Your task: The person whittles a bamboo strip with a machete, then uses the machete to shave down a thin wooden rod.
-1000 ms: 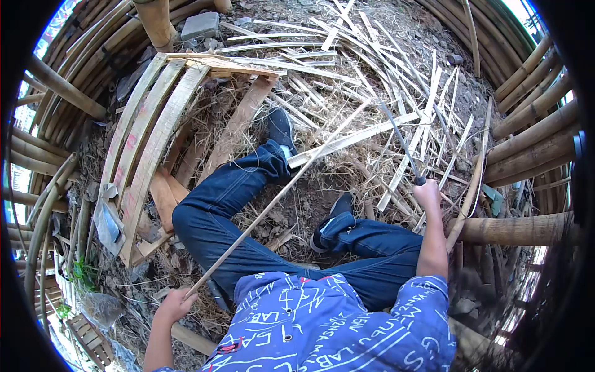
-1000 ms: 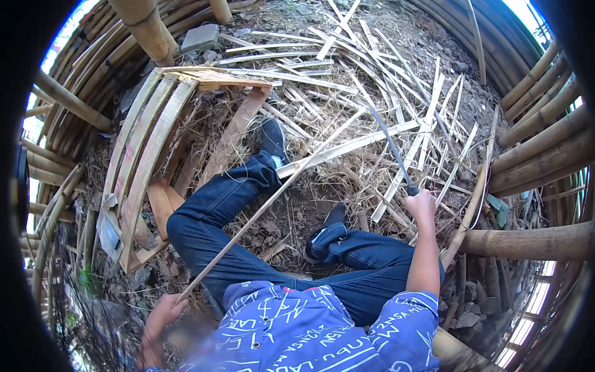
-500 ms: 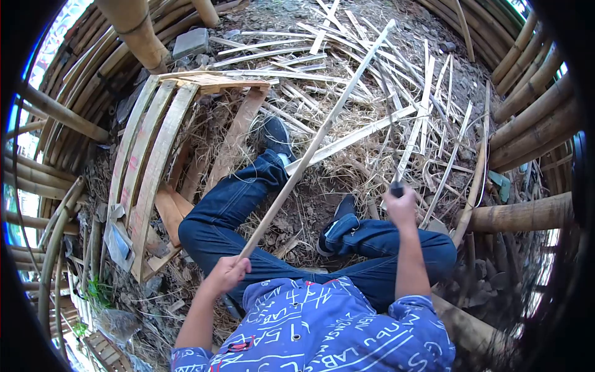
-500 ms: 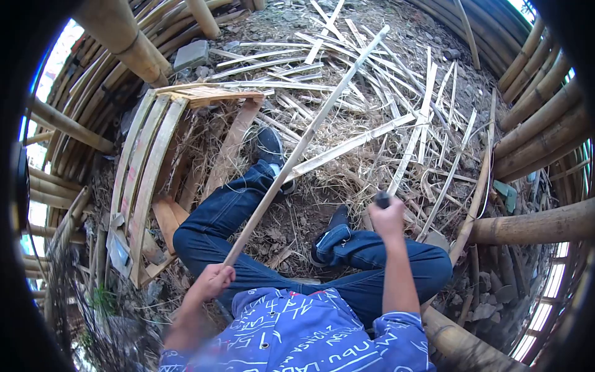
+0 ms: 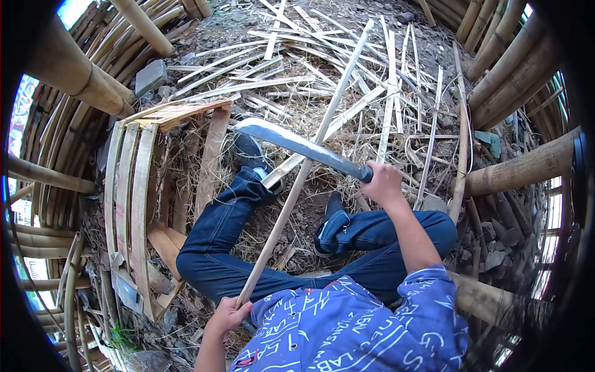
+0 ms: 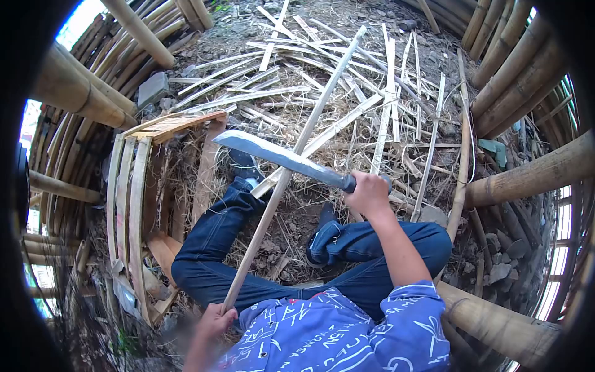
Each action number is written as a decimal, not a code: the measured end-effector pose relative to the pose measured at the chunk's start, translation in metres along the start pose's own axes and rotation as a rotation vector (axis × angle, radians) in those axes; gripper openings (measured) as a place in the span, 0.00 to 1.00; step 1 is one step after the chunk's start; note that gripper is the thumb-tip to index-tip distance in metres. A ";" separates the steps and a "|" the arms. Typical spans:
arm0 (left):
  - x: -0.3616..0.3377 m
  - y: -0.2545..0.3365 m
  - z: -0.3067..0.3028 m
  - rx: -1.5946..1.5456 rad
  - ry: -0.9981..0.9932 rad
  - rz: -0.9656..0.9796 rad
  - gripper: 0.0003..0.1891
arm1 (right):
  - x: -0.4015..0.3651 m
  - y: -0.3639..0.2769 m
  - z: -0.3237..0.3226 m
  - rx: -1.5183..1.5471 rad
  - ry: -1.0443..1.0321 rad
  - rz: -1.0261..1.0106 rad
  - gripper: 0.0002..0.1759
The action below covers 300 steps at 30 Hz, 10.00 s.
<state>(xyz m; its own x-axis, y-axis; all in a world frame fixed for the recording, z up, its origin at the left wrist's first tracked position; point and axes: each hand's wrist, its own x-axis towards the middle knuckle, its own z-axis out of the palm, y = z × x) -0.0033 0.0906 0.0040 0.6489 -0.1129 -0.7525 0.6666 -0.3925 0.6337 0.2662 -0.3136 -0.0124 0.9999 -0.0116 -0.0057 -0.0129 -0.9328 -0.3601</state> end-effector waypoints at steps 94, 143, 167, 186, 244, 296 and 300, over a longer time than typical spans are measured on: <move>0.037 0.063 0.057 -0.142 -0.052 0.092 0.25 | -0.152 -0.118 0.060 0.396 -0.687 -0.371 0.16; 0.030 0.048 0.055 -0.258 0.066 -0.037 0.12 | -0.121 -0.091 0.094 0.194 -0.635 -0.275 0.12; 0.022 0.054 0.034 -0.371 0.038 -0.094 0.11 | -0.060 -0.088 0.125 0.116 -0.400 -0.293 0.13; -0.017 0.024 0.028 -0.476 -0.037 -0.183 0.10 | 0.030 -0.004 0.144 -0.003 -0.322 0.134 0.17; 0.021 0.055 0.060 0.155 0.318 0.034 0.18 | -0.143 -0.130 0.075 0.214 -0.812 -0.301 0.13; 0.001 0.045 0.051 -0.090 0.224 0.005 0.16 | -0.030 -0.068 0.118 0.123 -0.478 -0.048 0.15; 0.014 0.053 0.052 -0.384 0.098 -0.186 0.18 | -0.104 -0.095 0.087 0.188 -0.699 -0.172 0.15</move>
<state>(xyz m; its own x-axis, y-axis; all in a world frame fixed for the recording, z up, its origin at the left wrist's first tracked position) 0.0219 0.0211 0.0179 0.5239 0.0224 -0.8515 0.8517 -0.0284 0.5233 0.1630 -0.1925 -0.0588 0.7548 0.4195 -0.5042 0.0813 -0.8226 -0.5627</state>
